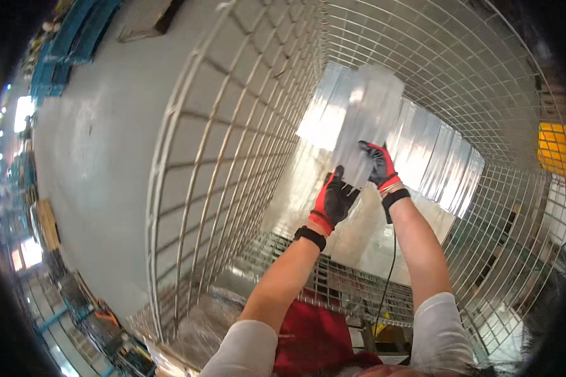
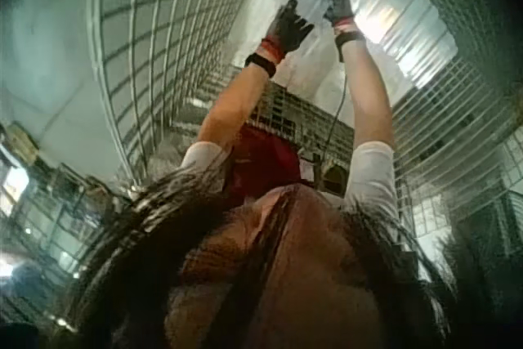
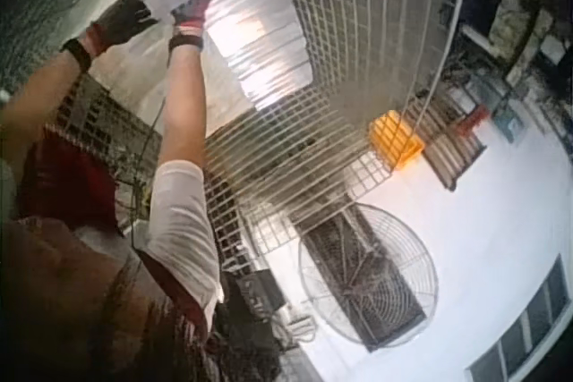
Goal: Operating a metal press to bend steel strips and then organizing the finished parts into a wire storage cage.
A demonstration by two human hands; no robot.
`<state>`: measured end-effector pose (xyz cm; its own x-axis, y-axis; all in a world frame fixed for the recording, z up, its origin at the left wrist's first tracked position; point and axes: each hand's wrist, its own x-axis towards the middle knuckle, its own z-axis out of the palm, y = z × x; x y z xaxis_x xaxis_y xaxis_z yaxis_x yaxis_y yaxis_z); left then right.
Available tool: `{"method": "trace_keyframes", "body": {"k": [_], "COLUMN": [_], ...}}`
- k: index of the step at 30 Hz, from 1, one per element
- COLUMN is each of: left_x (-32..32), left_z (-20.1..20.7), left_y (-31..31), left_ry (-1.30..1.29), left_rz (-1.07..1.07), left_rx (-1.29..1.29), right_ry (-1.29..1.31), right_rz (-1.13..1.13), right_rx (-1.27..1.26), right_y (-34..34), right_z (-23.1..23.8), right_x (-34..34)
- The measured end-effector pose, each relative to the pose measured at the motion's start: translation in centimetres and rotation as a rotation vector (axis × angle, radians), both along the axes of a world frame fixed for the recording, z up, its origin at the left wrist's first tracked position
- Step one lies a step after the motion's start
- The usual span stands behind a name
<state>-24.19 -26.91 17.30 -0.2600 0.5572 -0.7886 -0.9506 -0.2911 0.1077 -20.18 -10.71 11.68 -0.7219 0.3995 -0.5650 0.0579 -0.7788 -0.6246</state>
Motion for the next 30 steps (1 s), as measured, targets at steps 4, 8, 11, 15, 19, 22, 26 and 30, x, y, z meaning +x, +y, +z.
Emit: {"method": "trace_keyframes", "body": {"k": [4, 8, 11, 15, 19, 22, 26, 30], "left_x": [-4.0, -7.4, -9.4, -11.3, -12.3, -12.6, -12.7, -13.5], "left_z": [-5.0, -9.3, -13.0, -15.7, -18.9, -19.7, -20.6, -19.4], "left_y": [0.4, 0.4, 0.8, 1.8, 2.3, 2.1, 2.4, 2.6], "left_ry": [0.068, 0.083, 0.119, 0.186, 0.26, 0.261, 0.275, 0.287], "left_rz": [0.006, 0.085, 0.078, 0.082, 0.058, 0.115, 0.14, 0.094], "left_rx": [-0.043, -0.053, -0.06, -0.061, 0.015, -0.034, -0.104, -0.286], "right_ry": [0.097, 0.066, -0.01, -0.039, -0.152, -0.011, -0.696, -0.791], "right_rz": [-0.007, 0.051, 0.112, 0.256, 0.173, 0.195, 0.23, 0.41], "right_rx": [-0.121, -0.099, -0.105, 0.281, -0.074, 0.028, 0.998, 1.079], "right_y": [-0.4, -0.9, -0.2, 0.7, 2.2, 1.7, 0.2, 0.8], "right_z": [-6.6, -10.8, -11.3, -14.0, -16.5, -16.4, -13.1, -10.9], "right_x": [-3.7, -8.3, -10.8, -12.4, -13.6, -14.1, -14.9, -14.9]}}
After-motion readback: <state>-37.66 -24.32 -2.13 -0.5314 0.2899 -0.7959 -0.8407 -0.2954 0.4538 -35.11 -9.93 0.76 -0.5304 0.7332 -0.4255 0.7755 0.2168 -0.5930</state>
